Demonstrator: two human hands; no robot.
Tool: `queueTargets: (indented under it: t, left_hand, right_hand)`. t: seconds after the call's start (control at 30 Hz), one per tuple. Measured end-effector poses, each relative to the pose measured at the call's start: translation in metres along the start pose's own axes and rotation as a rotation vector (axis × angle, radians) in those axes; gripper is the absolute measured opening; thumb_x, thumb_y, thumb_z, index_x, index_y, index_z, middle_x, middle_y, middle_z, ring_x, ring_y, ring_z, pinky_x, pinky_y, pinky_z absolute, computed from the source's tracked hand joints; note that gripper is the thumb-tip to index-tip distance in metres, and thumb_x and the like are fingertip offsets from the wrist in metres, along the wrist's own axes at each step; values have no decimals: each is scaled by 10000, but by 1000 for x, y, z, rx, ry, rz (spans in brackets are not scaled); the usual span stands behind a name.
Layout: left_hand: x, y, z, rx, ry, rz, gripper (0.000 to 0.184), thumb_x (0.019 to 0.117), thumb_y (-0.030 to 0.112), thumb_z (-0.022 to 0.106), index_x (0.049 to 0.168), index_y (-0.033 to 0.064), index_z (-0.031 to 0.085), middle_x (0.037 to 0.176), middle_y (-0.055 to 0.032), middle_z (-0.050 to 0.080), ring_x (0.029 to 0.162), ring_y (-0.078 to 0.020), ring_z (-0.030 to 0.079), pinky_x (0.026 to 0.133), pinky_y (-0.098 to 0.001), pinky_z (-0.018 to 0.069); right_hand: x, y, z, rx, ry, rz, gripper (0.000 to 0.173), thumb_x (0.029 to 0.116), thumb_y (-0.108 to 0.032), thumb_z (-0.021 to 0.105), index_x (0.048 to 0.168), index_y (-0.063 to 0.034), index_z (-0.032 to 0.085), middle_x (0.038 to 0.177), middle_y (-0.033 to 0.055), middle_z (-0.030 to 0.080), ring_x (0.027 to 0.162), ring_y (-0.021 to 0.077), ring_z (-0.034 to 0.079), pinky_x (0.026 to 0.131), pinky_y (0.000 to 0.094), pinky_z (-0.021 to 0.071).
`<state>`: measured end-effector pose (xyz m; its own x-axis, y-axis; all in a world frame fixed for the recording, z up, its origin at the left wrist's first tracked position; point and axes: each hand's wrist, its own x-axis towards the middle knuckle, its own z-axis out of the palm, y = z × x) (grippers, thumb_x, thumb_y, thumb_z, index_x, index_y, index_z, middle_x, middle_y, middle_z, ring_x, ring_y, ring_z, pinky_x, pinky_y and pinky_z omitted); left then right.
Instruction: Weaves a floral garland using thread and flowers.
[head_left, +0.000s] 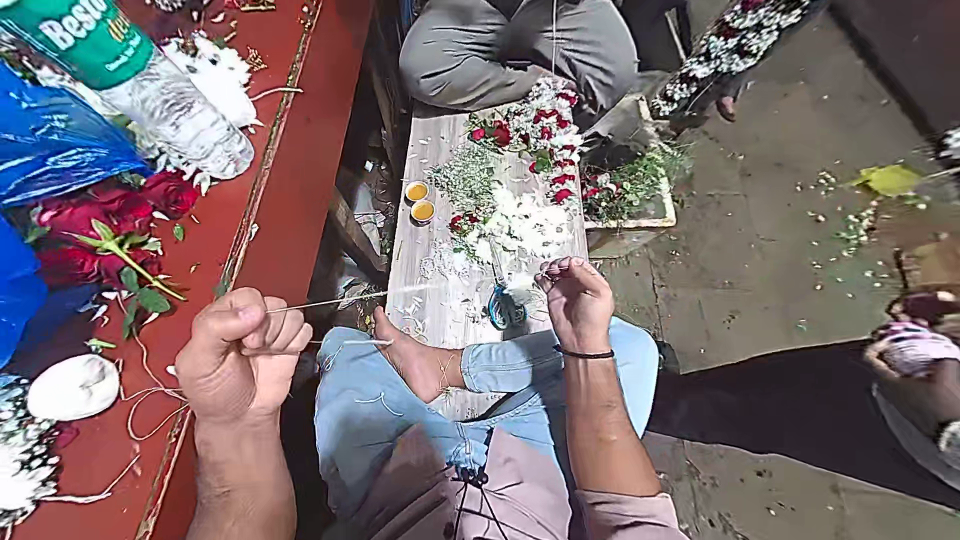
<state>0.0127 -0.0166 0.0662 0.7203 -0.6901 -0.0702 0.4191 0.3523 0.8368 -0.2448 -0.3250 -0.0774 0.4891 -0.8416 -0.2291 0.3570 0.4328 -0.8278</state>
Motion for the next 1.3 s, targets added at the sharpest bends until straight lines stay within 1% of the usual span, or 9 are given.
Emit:
queueTargets:
  t: [0.07, 0.17, 0.23, 0.33, 0.47, 0.63, 0.97, 1.1, 1.3]
  left_hand:
    - [-2, -2, -3, -23, 75, 18, 330, 924, 145, 573, 601, 189, 525, 507, 98, 393, 438, -23, 399, 453, -184, 348]
    - [-3, -3, -3, -39, 113, 50, 314, 911, 121, 576, 605, 174, 532, 499, 88, 395, 427, -26, 400, 442, -187, 353]
    - [-4, -2, -1, -32, 107, 60, 319, 911, 122, 580, 601, 172, 530, 498, 88, 393, 426, -24, 397, 443, -184, 348]
    - [-6, 1, 1, -38, 83, 77, 305, 905, 120, 593, 607, 170, 554, 502, 87, 419, 431, -22, 421, 440, -178, 359]
    - [-10, 3, 1, -44, 85, 93, 311, 894, 117, 592, 594, 172, 535, 500, 84, 414, 434, -24, 420, 444, -181, 354]
    - [-14, 4, -3, -54, 94, 96, 316, 896, 122, 598, 592, 175, 529, 494, 88, 399, 429, -22, 408, 439, -181, 342]
    - [-14, 1, -7, -75, 95, 85, 324, 911, 133, 586, 594, 168, 529, 492, 82, 398, 426, -27, 409, 438, -185, 345]
    - [-13, 1, -5, -71, 83, 33, 359, 928, 163, 560, 577, 192, 486, 489, 95, 372, 423, -19, 387, 433, -179, 321]
    - [-12, -1, -7, -69, 98, 30, 363, 929, 163, 555, 575, 195, 479, 487, 94, 369, 418, -22, 388, 432, -180, 329]
  right_hand:
    - [-4, -10, 8, 70, -10, -25, 310, 1069, -158, 366, 944, -104, 644, 924, 42, 684, 913, 191, 678, 882, 428, 571]
    - [-8, -24, 13, 133, -51, -65, 318, 1073, -144, 353, 941, -95, 638, 930, 52, 679, 932, 203, 679, 894, 440, 570]
    - [-8, -30, 14, 137, -63, -85, 309, 1070, -140, 355, 955, -94, 638, 932, 54, 677, 935, 209, 680, 895, 444, 571]
    - [-8, -37, 16, 128, -79, -99, 302, 1065, -141, 360, 958, -108, 641, 923, 38, 673, 936, 198, 675, 894, 430, 567]
    - [-10, -44, 19, 138, -108, -112, 306, 1062, -135, 350, 952, -101, 634, 911, 43, 665, 923, 202, 672, 899, 430, 563]
    - [-12, -47, 23, 146, -122, -111, 300, 1054, -133, 375, 936, -103, 649, 901, 39, 670, 922, 199, 675, 904, 429, 562]
    - [-9, -46, 24, 142, -128, -119, 297, 1059, -129, 364, 943, -99, 636, 894, 41, 660, 917, 204, 671, 901, 435, 560]
    - [-7, -44, 23, 126, -107, -108, 309, 1064, -131, 353, 939, -106, 635, 899, 34, 662, 922, 197, 672, 896, 426, 562]
    - [-6, -43, 24, 111, -91, -97, 317, 1067, -135, 339, 938, -111, 627, 888, 33, 658, 910, 195, 672, 888, 427, 565]
